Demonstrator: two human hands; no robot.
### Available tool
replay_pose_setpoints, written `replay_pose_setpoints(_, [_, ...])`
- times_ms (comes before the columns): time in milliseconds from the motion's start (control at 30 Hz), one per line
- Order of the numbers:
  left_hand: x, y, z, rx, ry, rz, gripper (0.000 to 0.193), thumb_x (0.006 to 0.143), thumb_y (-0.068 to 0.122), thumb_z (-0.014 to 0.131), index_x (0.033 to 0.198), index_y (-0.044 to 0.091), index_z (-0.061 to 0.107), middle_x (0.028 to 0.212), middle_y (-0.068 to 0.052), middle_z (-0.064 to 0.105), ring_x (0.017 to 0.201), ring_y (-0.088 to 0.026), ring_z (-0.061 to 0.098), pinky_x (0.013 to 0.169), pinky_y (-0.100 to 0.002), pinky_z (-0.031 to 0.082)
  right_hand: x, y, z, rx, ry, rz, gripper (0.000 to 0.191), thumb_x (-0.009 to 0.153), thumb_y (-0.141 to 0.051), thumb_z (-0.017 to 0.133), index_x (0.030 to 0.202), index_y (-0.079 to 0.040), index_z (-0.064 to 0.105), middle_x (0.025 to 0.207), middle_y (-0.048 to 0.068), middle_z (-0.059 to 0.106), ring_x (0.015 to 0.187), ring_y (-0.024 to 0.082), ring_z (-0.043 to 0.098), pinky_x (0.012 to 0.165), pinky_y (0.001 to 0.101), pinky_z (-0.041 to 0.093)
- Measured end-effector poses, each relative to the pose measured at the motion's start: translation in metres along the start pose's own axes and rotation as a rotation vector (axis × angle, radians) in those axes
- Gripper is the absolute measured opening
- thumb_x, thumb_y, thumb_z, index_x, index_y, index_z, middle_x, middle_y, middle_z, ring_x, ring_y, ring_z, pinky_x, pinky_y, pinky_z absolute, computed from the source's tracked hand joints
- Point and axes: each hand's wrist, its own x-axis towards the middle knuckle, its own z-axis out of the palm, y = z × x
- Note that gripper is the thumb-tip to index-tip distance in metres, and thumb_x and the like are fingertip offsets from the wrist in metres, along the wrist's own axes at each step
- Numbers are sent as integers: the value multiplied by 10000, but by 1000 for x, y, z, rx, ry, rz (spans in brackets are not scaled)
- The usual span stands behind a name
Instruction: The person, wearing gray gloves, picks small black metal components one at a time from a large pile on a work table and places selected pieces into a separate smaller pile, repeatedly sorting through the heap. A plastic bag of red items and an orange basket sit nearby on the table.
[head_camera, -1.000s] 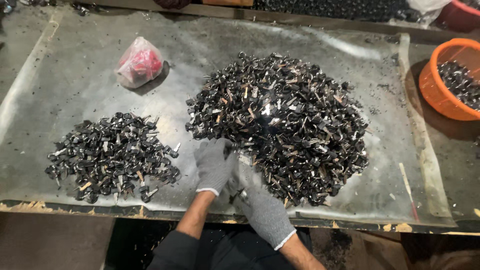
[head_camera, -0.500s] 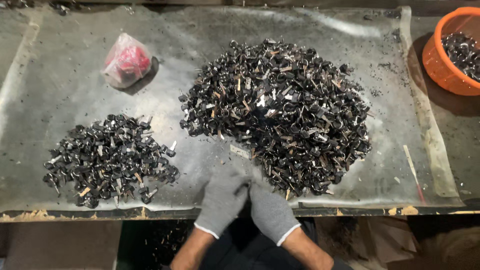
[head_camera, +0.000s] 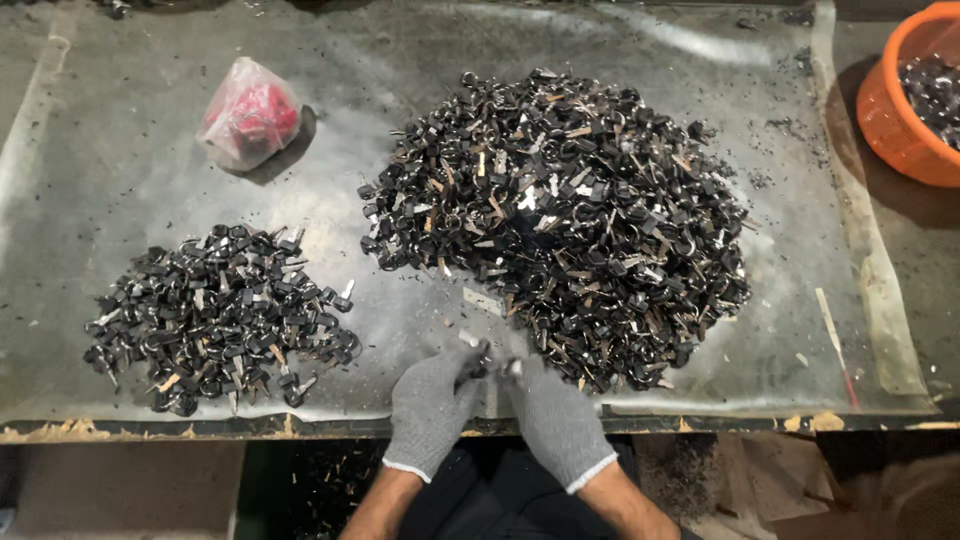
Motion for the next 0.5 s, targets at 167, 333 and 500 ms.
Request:
replay_pose_setpoints(167, [-2,-7,6,-72,-18,-19,176,795,170,757,967,132,761,804,-88,735,769,-304,716,716,-450,542,1,-3,0,182,79,-254,222,951,-242,625,1067,-53,632,963,167,671,766,290,723,629,424,605])
replay_pose_setpoints(333, [4,-13,10,39,-31,155,119,804,134,711,910,82,700,823,-130,698,796,-356,689,710,-486,526,12,-12,-3,187,160,-265,238,985,-260,634,969,-23,624,875,164,685,756,296,696,635,436,579])
replay_pose_setpoints(500, [3,-20,18,149,-71,287,121,847,87,632,958,53,664,847,-145,662,798,-347,643,746,-469,502,13,-23,21,-240,27,-57,154,995,-131,551,1071,-2,585,892,217,678,744,268,721,570,385,612])
